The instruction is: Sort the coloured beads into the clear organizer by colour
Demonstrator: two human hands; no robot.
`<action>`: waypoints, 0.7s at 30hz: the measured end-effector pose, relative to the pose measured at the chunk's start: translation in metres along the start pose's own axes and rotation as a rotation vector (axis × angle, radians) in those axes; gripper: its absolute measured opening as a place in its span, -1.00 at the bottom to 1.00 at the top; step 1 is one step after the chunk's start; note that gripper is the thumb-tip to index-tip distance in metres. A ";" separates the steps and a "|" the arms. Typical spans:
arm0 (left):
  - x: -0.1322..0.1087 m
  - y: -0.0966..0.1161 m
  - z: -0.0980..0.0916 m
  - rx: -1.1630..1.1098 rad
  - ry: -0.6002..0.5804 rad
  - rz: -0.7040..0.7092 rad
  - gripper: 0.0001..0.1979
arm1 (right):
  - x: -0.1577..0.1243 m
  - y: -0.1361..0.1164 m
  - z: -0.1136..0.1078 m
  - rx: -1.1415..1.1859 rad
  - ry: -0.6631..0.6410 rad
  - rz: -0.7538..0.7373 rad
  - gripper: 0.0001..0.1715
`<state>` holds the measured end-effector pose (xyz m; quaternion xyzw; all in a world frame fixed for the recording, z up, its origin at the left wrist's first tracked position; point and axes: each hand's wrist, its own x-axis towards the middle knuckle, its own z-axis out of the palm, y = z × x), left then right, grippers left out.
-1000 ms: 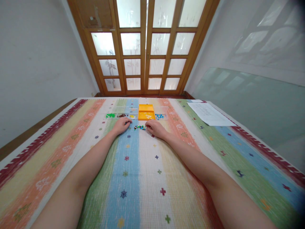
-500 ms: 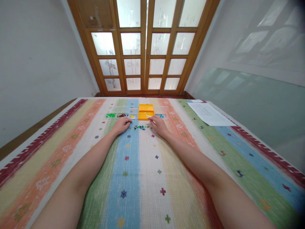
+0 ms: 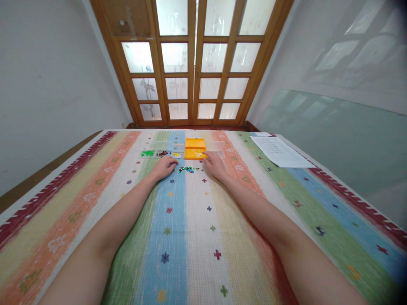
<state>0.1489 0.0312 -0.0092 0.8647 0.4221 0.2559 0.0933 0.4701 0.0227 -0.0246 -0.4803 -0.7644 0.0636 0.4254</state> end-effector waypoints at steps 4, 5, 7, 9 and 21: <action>0.000 0.015 0.002 -0.007 -0.036 0.058 -0.73 | -0.001 -0.003 -0.002 -0.007 -0.021 -0.006 -0.58; 0.000 0.019 0.002 -0.008 -0.039 0.076 -0.73 | -0.001 -0.004 -0.003 -0.010 -0.029 -0.012 -0.60; 0.000 0.027 0.003 -0.007 -0.039 0.114 -0.74 | -0.002 -0.006 -0.003 -0.015 -0.034 -0.026 -0.63; 0.000 0.034 0.003 -0.001 -0.045 0.152 -0.75 | -0.002 -0.007 -0.004 -0.022 -0.029 -0.036 -0.66; -0.001 0.052 0.003 0.091 -0.049 0.195 -0.84 | -0.003 -0.015 -0.007 -0.031 -0.041 -0.060 -0.73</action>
